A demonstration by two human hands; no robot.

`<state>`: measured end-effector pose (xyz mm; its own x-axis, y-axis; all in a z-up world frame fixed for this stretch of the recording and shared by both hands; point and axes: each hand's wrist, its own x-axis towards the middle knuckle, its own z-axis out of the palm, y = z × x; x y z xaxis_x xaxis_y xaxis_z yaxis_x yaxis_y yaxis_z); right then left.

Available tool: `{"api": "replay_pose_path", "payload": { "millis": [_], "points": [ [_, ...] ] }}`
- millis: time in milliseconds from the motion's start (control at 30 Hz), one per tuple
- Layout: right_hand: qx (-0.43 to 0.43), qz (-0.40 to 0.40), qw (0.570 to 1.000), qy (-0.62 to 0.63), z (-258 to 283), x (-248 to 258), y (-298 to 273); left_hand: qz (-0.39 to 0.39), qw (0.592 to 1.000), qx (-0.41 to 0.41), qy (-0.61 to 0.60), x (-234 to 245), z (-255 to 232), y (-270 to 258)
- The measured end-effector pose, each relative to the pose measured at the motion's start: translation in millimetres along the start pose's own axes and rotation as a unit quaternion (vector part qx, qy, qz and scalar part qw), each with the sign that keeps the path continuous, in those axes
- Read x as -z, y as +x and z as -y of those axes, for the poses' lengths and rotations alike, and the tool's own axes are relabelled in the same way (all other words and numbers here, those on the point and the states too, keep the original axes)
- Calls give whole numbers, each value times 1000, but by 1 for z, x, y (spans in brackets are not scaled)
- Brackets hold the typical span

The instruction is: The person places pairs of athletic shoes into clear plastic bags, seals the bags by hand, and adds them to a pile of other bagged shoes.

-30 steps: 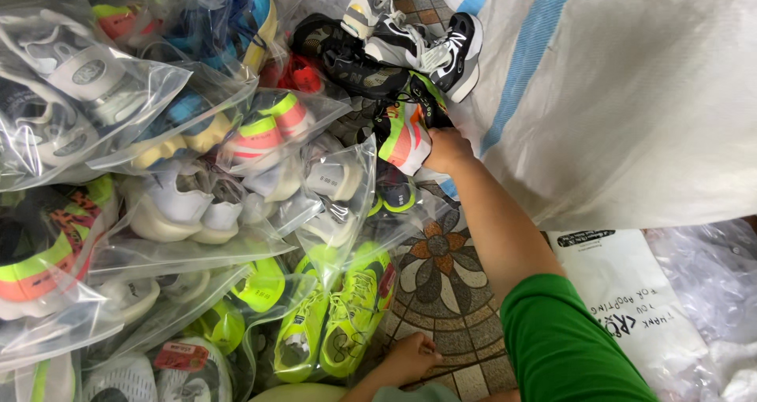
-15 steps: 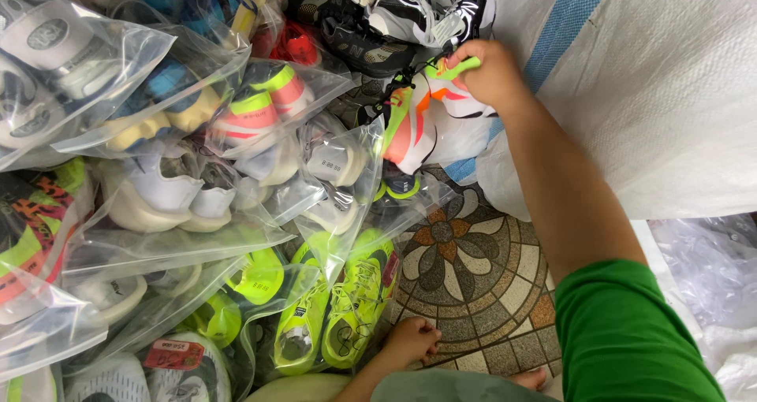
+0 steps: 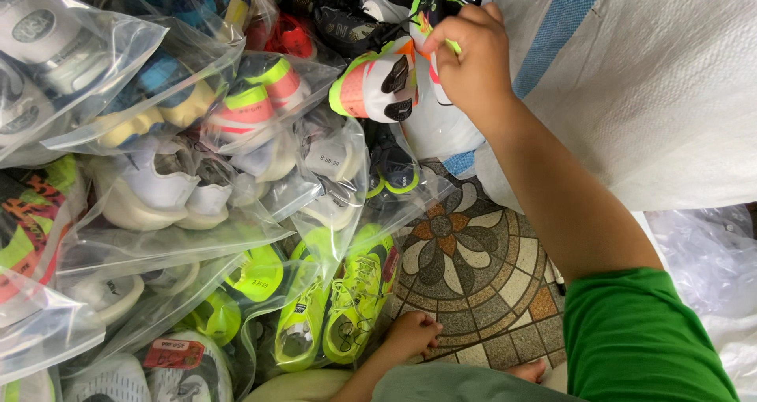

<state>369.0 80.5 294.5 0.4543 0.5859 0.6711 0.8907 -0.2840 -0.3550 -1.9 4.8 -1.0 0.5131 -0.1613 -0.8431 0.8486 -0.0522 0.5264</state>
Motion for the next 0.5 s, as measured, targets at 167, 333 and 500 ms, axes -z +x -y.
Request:
{"api": "replay_pose_path", "payload": {
  "millis": [167, 333, 500],
  "points": [
    [66, -88, 993, 32, 56, 81, -49, 9, 996, 8, -91, 4, -19, -12],
    [-75, -88, 986, 121, 125, 171, -128, 133, 893, -142, -406, 15, -24, -21],
    [-113, -78, 988, 76, 166, 227, -224, 50, 846, -296, -442, 11, -28, -11]
  ]
}}
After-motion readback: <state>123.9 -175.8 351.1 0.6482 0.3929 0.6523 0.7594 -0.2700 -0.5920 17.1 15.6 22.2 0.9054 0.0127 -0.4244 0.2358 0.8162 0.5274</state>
